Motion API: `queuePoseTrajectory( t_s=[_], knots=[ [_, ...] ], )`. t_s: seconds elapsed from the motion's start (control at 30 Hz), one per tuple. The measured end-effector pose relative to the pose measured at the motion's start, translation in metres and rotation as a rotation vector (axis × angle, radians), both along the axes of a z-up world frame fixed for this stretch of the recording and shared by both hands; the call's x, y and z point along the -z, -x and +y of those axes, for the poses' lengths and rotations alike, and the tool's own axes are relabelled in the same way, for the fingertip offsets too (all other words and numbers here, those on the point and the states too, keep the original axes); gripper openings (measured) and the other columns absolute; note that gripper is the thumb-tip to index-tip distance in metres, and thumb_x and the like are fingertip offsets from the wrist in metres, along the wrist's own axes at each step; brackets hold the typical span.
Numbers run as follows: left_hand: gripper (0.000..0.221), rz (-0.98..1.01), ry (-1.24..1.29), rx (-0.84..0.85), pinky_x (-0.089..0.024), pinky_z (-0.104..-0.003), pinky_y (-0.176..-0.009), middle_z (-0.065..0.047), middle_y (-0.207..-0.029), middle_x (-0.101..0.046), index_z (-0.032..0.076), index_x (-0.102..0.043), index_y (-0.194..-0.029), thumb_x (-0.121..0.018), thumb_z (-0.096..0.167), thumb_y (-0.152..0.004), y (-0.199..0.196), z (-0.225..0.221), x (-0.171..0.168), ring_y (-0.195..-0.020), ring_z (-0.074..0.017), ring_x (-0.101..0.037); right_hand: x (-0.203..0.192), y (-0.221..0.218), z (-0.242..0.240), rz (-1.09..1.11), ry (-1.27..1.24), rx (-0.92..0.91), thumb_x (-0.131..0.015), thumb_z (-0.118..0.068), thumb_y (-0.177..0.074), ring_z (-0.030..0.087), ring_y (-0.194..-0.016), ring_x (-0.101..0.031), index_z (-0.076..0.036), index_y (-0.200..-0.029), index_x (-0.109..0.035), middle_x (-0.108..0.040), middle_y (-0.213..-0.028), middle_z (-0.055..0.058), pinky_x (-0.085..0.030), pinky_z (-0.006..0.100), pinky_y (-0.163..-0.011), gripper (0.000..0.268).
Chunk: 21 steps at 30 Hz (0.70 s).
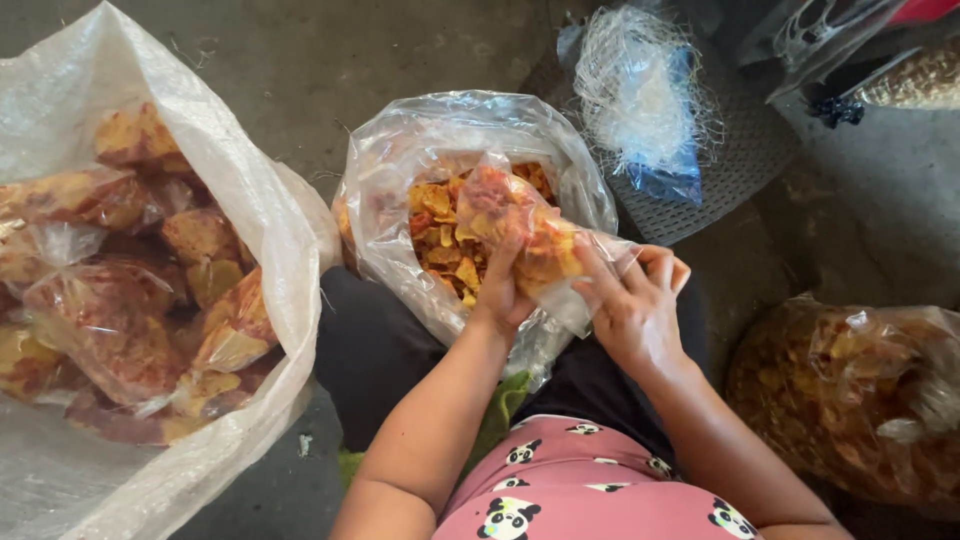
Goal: Package snacks into small plastic bags and tie them with string
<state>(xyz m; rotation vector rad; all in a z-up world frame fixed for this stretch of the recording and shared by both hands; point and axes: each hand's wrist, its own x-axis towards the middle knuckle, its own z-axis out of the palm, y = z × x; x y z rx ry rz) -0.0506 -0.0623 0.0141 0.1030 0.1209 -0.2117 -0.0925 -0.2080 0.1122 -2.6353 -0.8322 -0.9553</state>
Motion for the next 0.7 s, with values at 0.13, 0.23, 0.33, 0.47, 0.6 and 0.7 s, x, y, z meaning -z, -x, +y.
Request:
queuePoseTrajectory(
  t_s=[0.13, 0.23, 0.33, 0.47, 0.6, 0.7],
  knots=[
    [0.026, 0.013, -0.002, 0.022, -0.06, -0.057, -0.091, -0.018, -0.106, -0.075, 0.012, -0.069, -0.107, -0.073, 0.036, -0.097, 0.003, -0.005, -0.001, -0.101, -0.0378, -0.074, -0.004, 0.003, -0.016, -0.115, 0.069, -0.002, -0.069, -0.027, -0.097, 0.038, -0.099, -0.048, -0.028, -0.115, -0.08, -0.063, -0.111, 0.007, -0.031, 0.046, -0.087, 0.021],
    [0.023, 0.015, -0.007, 0.031, -0.06, -0.058, -0.088, -0.017, -0.103, -0.076, 0.011, -0.07, -0.107, -0.075, 0.032, -0.096, 0.006, -0.006, 0.0, -0.098, -0.0367, -0.075, -0.035, 0.003, -0.011, -0.194, 0.021, 0.01, -0.078, -0.016, -0.09, 0.041, -0.101, -0.044, -0.03, -0.106, -0.082, -0.052, -0.107, 0.014, -0.035, 0.05, -0.092, 0.022],
    [0.022, 0.002, -0.069, 0.035, -0.059, -0.056, -0.092, -0.016, -0.107, -0.075, 0.012, -0.067, -0.112, -0.074, 0.027, -0.096, 0.006, -0.003, -0.006, -0.103, -0.0348, -0.074, -0.048, -0.011, -0.006, 0.03, -0.151, -0.265, -0.065, -0.022, -0.104, 0.05, -0.135, -0.049, -0.016, -0.115, -0.08, -0.054, -0.138, 0.03, -0.035, 0.058, -0.114, 0.019],
    [0.029, 0.005, -0.079, 0.073, -0.059, -0.056, -0.091, -0.016, -0.107, -0.074, 0.011, -0.067, -0.116, -0.078, 0.025, -0.093, 0.006, -0.005, -0.004, -0.101, -0.0342, -0.074, -0.019, -0.016, -0.016, 0.28, -0.268, -0.313, -0.071, -0.007, -0.094, 0.037, -0.116, -0.069, -0.007, -0.103, -0.076, -0.073, -0.124, 0.014, -0.049, 0.049, -0.106, 0.01],
    [0.039, 0.077, -0.007, 0.123, -0.059, -0.058, -0.091, -0.015, -0.11, -0.074, 0.011, -0.066, -0.117, -0.081, 0.035, -0.09, 0.004, -0.006, 0.007, -0.102, -0.0346, -0.073, -0.041, -0.001, 0.005, 0.234, -0.161, -0.272, -0.065, -0.016, -0.1, 0.043, -0.111, -0.069, -0.004, -0.115, -0.075, -0.071, -0.123, 0.017, -0.055, 0.055, -0.094, 0.022],
    [0.03, 0.031, -0.025, 0.157, -0.061, -0.053, -0.088, -0.018, -0.098, -0.075, 0.007, -0.07, -0.094, -0.078, 0.035, -0.093, 0.004, 0.002, -0.004, -0.098, -0.0329, -0.074, -0.025, -0.01, -0.009, 0.261, -0.242, -0.244, -0.07, -0.003, -0.094, 0.038, -0.097, -0.071, -0.003, -0.096, -0.079, -0.075, -0.114, 0.012, -0.058, 0.045, -0.084, 0.009]
  ],
)
